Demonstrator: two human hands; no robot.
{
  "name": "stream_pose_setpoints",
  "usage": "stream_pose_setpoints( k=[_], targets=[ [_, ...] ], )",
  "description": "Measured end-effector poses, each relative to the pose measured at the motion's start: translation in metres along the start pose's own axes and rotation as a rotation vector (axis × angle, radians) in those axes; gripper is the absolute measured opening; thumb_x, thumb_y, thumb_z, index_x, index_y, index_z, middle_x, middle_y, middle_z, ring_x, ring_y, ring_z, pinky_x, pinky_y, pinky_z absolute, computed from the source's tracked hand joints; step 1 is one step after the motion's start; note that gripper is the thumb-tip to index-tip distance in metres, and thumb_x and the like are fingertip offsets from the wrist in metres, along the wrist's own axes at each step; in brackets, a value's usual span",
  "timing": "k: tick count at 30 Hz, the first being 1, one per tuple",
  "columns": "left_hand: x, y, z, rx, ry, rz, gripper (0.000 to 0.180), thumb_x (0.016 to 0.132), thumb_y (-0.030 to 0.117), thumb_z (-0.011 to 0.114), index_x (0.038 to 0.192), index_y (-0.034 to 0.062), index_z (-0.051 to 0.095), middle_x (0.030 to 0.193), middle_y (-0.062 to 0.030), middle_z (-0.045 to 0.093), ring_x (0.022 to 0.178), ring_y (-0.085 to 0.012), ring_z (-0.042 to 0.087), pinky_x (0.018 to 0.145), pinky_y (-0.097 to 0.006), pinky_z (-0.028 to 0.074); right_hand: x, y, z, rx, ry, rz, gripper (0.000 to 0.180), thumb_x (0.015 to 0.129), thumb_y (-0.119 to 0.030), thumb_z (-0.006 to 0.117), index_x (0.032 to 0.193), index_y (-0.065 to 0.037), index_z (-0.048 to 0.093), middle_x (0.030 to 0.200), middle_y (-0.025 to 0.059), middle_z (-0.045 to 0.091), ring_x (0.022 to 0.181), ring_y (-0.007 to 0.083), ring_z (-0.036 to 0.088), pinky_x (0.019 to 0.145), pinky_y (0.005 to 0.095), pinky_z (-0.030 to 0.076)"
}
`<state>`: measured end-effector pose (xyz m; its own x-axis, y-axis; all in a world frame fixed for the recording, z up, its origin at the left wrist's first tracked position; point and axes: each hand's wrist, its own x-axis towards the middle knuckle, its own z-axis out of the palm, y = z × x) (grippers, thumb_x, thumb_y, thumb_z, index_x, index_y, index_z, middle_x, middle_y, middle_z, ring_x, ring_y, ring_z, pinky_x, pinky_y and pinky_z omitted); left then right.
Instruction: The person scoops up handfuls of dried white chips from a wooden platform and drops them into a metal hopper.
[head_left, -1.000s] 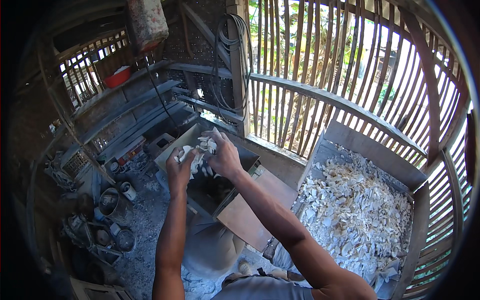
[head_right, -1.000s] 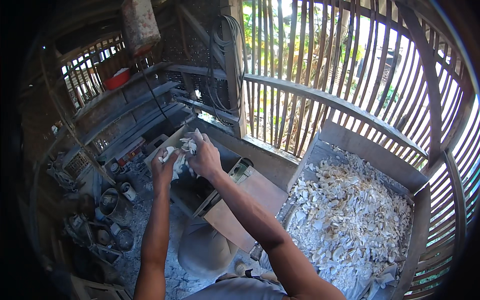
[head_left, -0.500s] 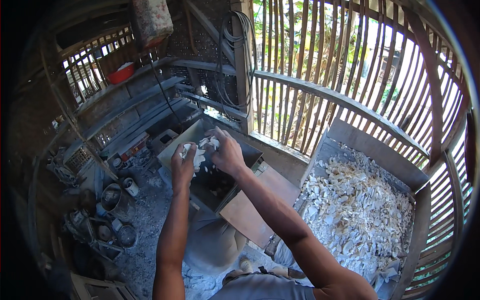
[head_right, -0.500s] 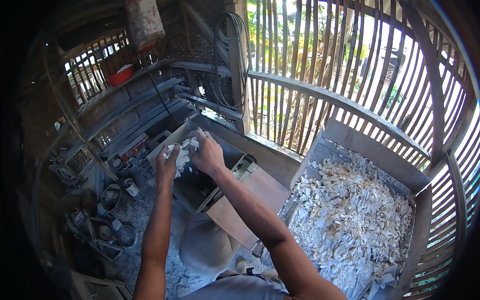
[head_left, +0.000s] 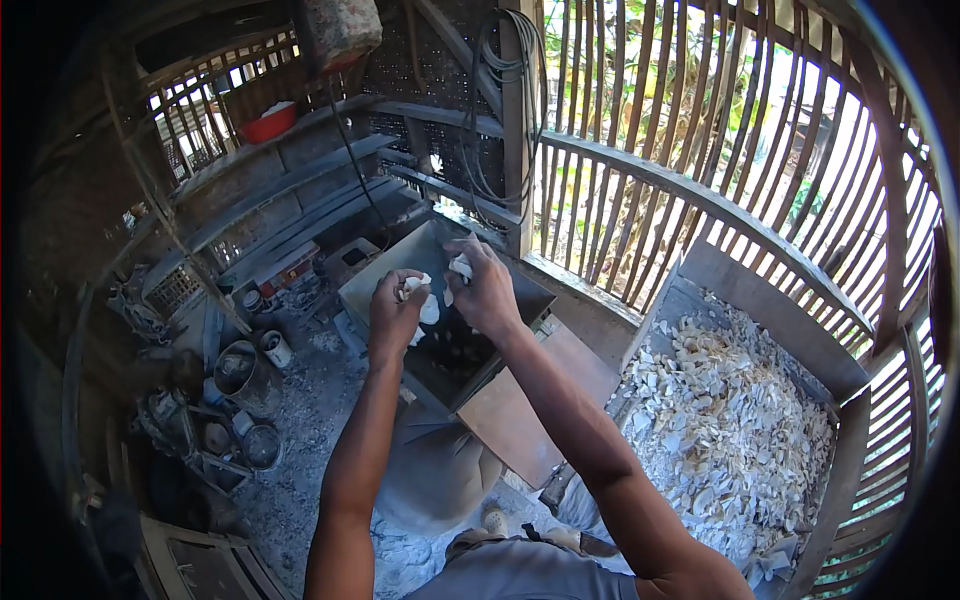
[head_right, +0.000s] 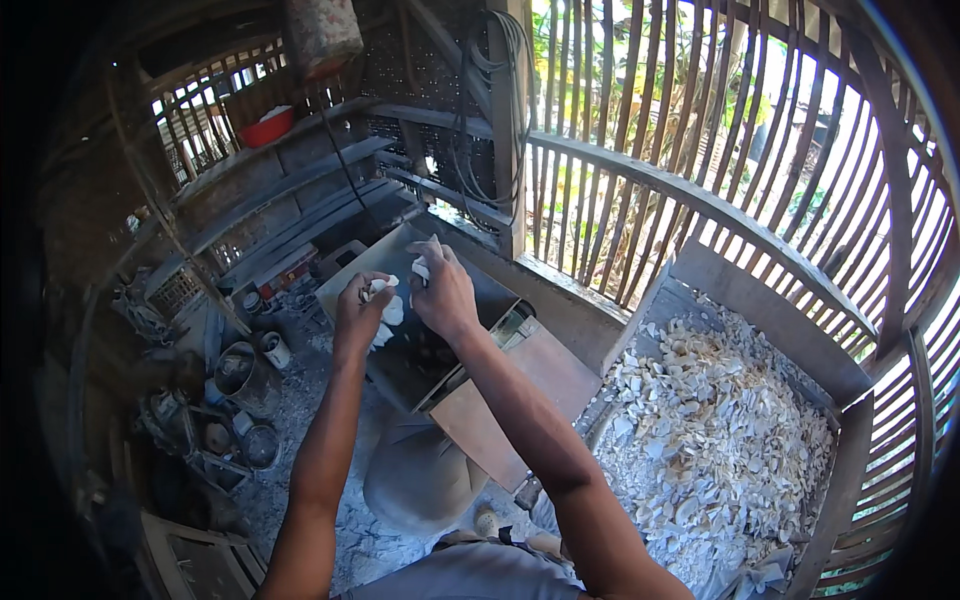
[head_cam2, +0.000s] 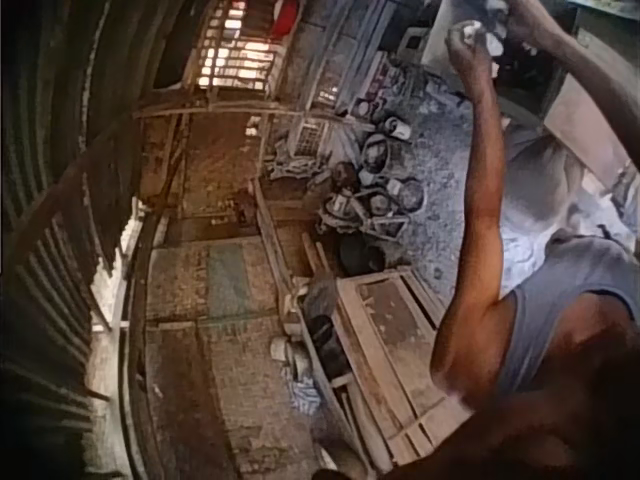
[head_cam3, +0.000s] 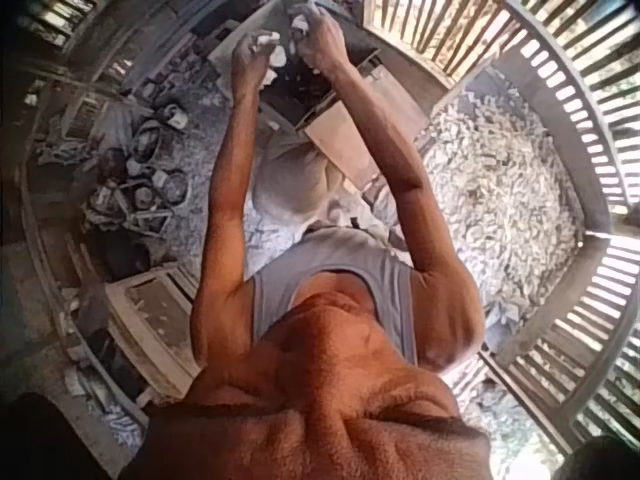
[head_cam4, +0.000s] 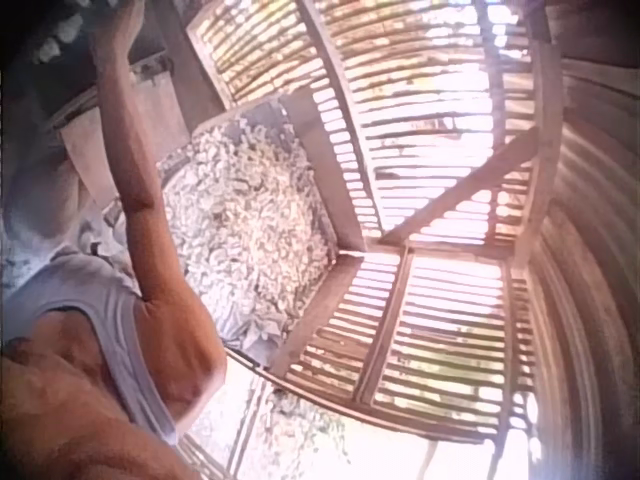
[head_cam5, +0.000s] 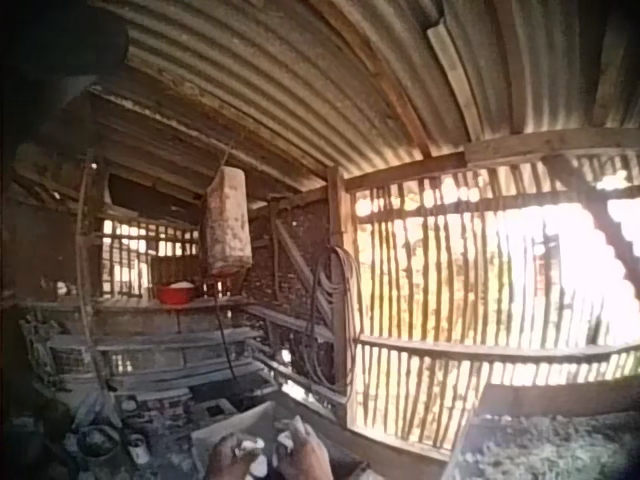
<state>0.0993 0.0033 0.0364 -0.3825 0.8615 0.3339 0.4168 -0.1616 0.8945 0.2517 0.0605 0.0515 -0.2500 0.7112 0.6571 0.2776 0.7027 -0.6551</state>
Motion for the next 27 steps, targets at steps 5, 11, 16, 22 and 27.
stream_pose_setpoints(
  k=[5, 11, 16, 22, 27],
  targets=[
    [-0.002, 0.002, 0.004, -0.108, 0.011, -0.045, 0.033, 0.082, 0.021, 0.076, 0.097, -0.001, 0.057, 0.088, -0.0107, 0.064, 0.079, -0.0157, 0.061, 0.073, -0.032, 0.049, -0.001, -0.015, -0.005, -0.036, -0.054, 0.145, 0.036, 0.09, -0.027, 0.062, 0.123, -0.013, 0.056, 0.11, 0.0146, 0.066, 0.104, 0.0371, 0.063, 0.087, 0.045, 0.049],
    [0.003, -0.011, 0.005, 0.029, 0.067, 0.006, 0.038, 0.083, 0.028, 0.074, 0.097, -0.0025, 0.057, 0.09, -0.0153, 0.062, 0.079, -0.0233, 0.061, 0.074, -0.036, 0.049, -0.001, -0.011, -0.004, -0.019, -0.003, 0.055, 0.037, 0.086, -0.015, 0.062, 0.123, -0.014, 0.057, 0.11, 0.0141, 0.065, 0.103, 0.0369, 0.063, 0.086, 0.0442, 0.05],
    [0.005, -0.015, 0.009, 0.092, 0.066, 0.093, 0.03, 0.082, 0.023, 0.076, 0.09, 0.0014, 0.058, 0.079, -0.0034, 0.057, 0.073, -0.0101, 0.053, 0.064, -0.028, 0.045, 0.002, -0.004, -0.006, 0.007, -0.064, 0.033, 0.045, 0.08, -0.006, 0.063, 0.124, -0.014, 0.057, 0.105, 0.0147, 0.062, 0.099, 0.0361, 0.063, 0.086, 0.0429, 0.05],
    [0.001, -0.016, 0.003, 0.187, 0.054, 0.078, 0.028, 0.08, 0.022, 0.078, 0.091, 0.0019, 0.061, 0.092, -0.0089, 0.06, 0.082, -0.0211, 0.062, 0.073, -0.036, 0.049, -0.001, -0.019, -0.004, 0.014, -0.115, 0.11, 0.052, 0.077, -0.019, 0.071, 0.127, -0.012, 0.055, 0.109, 0.0147, 0.065, 0.101, 0.0344, 0.064, 0.085, 0.044, 0.05],
    [-0.013, 0.01, 0.005, 0.486, -0.02, 0.106, 0.023, 0.082, 0.021, 0.073, 0.097, 0.0071, 0.063, 0.101, -0.012, 0.062, 0.094, -0.0321, 0.066, 0.079, -0.044, 0.051, -0.005, -0.01, -0.003, -0.226, -0.117, 0.071, 0.042, 0.086, -0.041, 0.064, 0.116, -0.011, 0.065, 0.098, 0.0158, 0.07, 0.095, 0.0355, 0.065, 0.085, 0.0473, 0.049]
  ],
)
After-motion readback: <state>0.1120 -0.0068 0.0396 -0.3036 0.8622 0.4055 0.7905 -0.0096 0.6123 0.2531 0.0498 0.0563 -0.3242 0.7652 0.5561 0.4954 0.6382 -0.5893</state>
